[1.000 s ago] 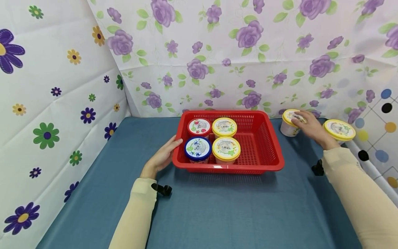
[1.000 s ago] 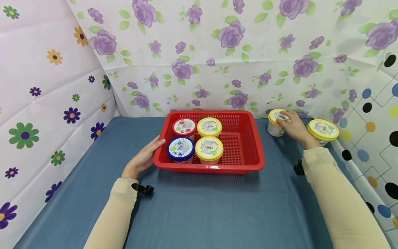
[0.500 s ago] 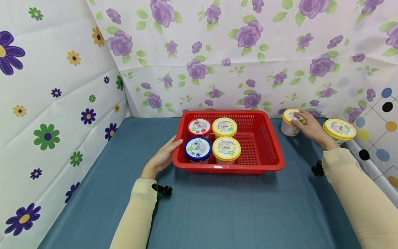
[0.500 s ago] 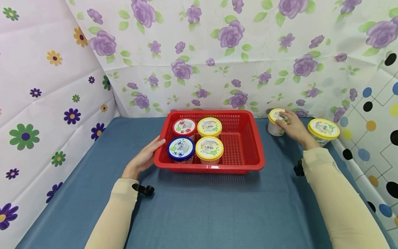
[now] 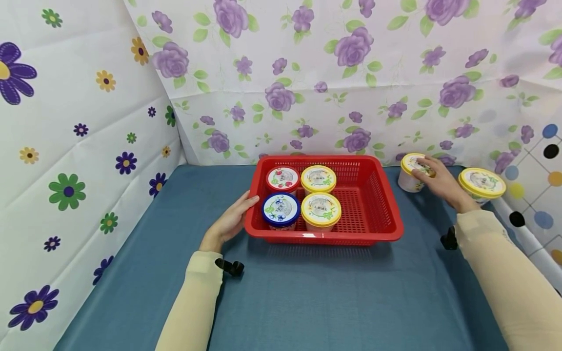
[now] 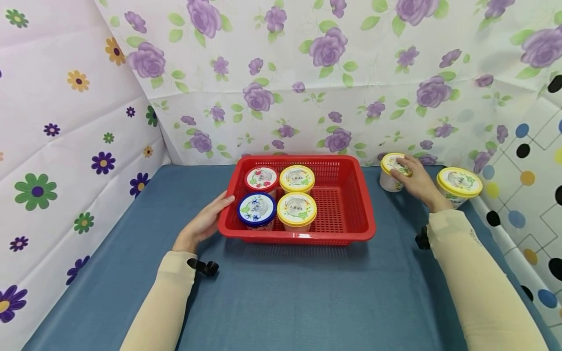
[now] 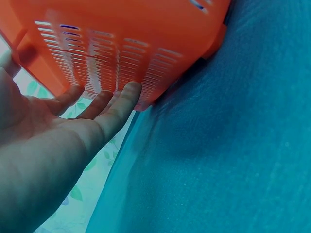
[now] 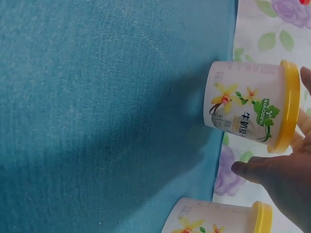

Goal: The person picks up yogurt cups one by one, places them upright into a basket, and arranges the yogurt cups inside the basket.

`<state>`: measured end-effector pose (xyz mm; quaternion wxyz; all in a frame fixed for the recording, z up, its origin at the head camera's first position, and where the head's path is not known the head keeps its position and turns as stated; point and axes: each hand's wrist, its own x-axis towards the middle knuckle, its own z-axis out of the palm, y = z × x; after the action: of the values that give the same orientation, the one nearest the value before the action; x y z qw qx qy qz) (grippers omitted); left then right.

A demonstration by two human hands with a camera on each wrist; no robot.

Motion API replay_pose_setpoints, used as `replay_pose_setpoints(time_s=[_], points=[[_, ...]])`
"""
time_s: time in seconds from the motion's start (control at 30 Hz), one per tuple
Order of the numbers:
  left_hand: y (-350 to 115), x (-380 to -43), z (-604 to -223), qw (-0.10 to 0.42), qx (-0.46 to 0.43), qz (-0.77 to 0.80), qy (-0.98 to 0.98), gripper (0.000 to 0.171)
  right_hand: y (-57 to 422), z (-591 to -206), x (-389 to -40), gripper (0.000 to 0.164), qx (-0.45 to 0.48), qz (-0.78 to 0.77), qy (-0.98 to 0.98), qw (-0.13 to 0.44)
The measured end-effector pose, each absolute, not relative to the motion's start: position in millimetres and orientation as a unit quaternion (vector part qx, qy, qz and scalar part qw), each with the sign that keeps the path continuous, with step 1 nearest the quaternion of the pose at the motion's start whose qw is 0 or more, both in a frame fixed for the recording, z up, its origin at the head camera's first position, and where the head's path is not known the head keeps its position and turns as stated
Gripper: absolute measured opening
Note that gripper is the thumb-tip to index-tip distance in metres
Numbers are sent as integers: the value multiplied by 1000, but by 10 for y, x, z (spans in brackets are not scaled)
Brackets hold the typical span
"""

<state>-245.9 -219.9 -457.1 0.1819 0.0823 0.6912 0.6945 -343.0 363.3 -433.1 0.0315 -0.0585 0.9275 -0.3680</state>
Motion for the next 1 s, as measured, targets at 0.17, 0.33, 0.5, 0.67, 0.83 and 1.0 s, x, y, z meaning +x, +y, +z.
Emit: replay_pose_setpoints(time_s=[0.17,0.33,0.5,0.67,0.83,1.0], points=[[-2199,-2467,-4578,182,80,695,691,68,3657,-4362,-3450,86,-57,-371,926,35],[-2209,-2472,-4590,182,78,695,691,68,3664,-4379,-3457,86,-56,-377,924,35],[-2217,-2479,-4604,182,82,696,690,68,3653,-4374,-3460,86,-54,-391,918,31],[-2214,-2475,-4603,181,85,697,688,67,3651,-4367,-3460,86,-51,-401,914,26],[-2207,-2461,-4591,181,84,696,690,67,3649,-4349,-3448,87,-51,-405,912,30],[-2209,-2459,-4589,180,82,691,696,69,3650,-4335,-3452,87,-49,-404,913,31]])
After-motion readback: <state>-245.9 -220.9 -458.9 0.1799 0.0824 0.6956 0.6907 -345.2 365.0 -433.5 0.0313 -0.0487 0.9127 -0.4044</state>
